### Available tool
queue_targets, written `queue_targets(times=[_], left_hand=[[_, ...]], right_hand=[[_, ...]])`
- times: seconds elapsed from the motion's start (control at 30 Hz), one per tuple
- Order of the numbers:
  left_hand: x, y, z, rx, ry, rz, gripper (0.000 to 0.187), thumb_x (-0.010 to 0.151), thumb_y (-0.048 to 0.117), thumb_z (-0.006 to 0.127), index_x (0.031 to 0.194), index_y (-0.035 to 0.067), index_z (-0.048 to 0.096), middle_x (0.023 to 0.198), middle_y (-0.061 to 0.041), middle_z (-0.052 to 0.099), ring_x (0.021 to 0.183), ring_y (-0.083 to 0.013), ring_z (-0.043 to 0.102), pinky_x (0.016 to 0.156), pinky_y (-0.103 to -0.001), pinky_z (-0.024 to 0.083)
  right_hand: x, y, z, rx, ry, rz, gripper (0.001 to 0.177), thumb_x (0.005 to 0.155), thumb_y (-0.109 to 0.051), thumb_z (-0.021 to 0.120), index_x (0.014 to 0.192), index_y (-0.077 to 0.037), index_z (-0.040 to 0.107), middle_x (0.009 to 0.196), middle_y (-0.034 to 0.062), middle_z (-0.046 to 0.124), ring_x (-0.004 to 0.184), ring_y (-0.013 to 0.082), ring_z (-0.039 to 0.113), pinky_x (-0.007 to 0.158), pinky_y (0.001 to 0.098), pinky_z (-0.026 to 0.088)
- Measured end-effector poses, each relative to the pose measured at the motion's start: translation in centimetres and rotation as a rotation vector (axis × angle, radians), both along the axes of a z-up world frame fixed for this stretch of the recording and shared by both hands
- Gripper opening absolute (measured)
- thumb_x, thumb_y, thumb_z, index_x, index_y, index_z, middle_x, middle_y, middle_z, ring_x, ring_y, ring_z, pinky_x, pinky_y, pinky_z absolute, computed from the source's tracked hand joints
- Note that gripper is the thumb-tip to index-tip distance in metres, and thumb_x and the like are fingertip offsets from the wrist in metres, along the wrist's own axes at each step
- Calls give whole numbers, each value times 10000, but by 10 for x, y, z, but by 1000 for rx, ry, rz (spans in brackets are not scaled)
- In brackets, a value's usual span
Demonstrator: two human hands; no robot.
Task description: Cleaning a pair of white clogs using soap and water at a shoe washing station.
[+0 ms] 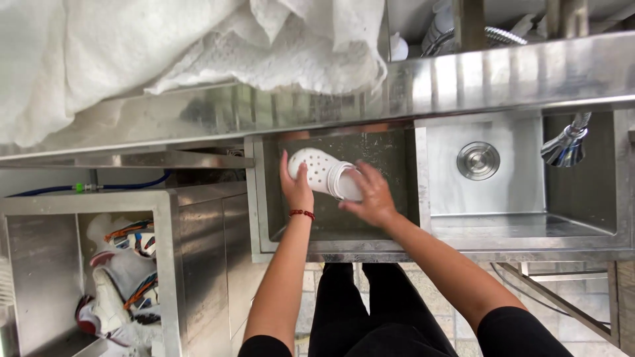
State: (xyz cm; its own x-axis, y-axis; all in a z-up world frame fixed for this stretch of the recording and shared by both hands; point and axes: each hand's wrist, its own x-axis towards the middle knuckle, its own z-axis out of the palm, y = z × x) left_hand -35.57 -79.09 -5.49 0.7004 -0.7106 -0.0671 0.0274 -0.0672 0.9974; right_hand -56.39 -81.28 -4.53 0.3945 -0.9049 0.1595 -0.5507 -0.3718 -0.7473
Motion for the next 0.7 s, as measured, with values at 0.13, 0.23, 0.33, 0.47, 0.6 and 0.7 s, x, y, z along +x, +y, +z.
queue_targets(times=[0.13,0.23,0.33,0.47,0.6,0.7], left_hand=[[-8,6,-76,305,2,156,448,939,233,663,1343,54,592,1282,-159,687,1106,-288,698,971,-385,540],[-5,1,-70,782,-205,34,395,971,293,641,1268,39,589,1215,-201,704,1100,-356,691,951,-444,536],[3,13,-104,1146,-370,-339,436,1069,338,509,1363,17,532,1208,-273,683,1118,-444,660,953,-513,529],[35,36,-190,1235,-728,-794,390,1013,282,524,1364,140,615,1347,-183,650,1238,-361,639,1042,-460,526],[22,25,-148,1117,-852,-777,506,995,383,546,1446,160,489,1572,-150,416,1420,-334,420,1157,-447,370],[-10,-11,42,1098,-615,-969,687,929,464,601,1548,303,352,1634,-114,225,1480,-380,223,1208,-490,244]], right_hand=[[9,-4,-14,133,265,217,1026,620,-409,883,1478,-112,405,1603,184,332,1363,434,361,1058,573,341],[6,-15,-56,204,521,202,840,826,-334,775,1549,-233,358,1640,66,317,1433,334,405,1101,549,379],[2,-17,-79,60,548,353,706,822,-233,743,1471,-247,465,1644,103,302,1470,339,362,1099,575,347],[19,-20,-71,263,754,467,519,885,-231,701,1392,-262,596,1566,90,449,1452,344,426,1176,484,383],[38,-19,-80,392,525,521,872,749,-503,933,1397,-50,567,1425,261,510,1368,495,380,1091,547,346],[41,-23,-158,801,-126,267,495,833,-379,711,1194,-39,728,1113,149,785,1028,263,709,914,406,558]])
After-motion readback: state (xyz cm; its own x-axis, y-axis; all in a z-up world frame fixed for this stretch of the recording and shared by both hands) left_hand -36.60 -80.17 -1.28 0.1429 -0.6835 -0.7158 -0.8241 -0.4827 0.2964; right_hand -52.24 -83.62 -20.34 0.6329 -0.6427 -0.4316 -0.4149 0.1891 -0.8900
